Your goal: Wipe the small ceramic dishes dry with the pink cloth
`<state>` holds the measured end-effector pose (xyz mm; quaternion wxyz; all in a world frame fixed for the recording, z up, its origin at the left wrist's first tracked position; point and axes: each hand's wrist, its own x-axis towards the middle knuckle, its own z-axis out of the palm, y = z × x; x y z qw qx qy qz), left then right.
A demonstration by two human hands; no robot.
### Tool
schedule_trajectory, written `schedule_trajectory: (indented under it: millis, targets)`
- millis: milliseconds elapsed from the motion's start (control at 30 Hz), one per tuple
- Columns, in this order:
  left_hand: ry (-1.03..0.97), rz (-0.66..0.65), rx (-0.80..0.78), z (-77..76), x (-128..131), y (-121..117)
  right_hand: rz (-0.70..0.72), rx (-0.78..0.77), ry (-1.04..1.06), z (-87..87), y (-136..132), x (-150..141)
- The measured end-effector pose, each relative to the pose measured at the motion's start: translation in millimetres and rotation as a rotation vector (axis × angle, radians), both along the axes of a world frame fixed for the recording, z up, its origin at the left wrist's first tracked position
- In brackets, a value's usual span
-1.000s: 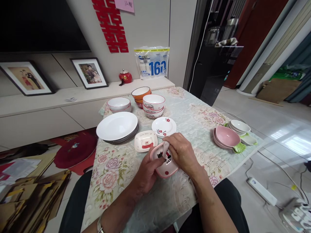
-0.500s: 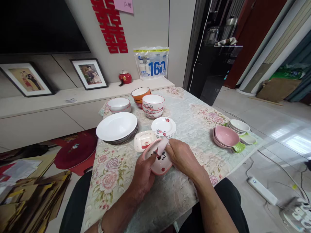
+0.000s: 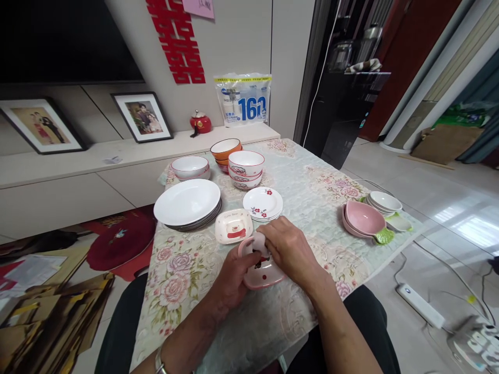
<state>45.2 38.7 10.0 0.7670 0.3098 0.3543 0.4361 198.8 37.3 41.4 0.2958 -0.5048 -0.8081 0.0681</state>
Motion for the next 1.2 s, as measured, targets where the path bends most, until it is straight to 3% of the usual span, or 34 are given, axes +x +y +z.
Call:
schedule_trajectory:
  millis: [167, 467, 600, 767, 933, 1033, 1200]
  targets:
    - [0.037, 0.142, 0.007, -5.1, 3, -3, -0.038, -0.134, 0.091, 7.9, -1, -6]
    - [0.007, 0.303, -0.052, -6.1, 2, -1, -0.280, -0.368, 0.074, 10.4, -2, -10]
    - [-0.014, 0.240, -0.029, -1.3, -1, 1, -0.327, -0.293, -0.009, 5.9, -1, -8]
    - [0.017, 0.022, 0.031, -0.4, -2, 2, -0.243, -0.043, -0.089, 0.4, 1, -2]
    - [0.019, 0.077, 0.033, -4.6, 1, 1, -0.125, 0.036, -0.080, -4.2, 4, -4]
    - [-0.002, 0.185, -0.003, -3.8, 1, 0, -0.145, -0.032, -0.014, -0.6, 3, -8]
    - [-0.037, 0.318, -0.076, 1.1, 0, 0, -0.182, -0.282, 0.152, 8.1, 0, -10]
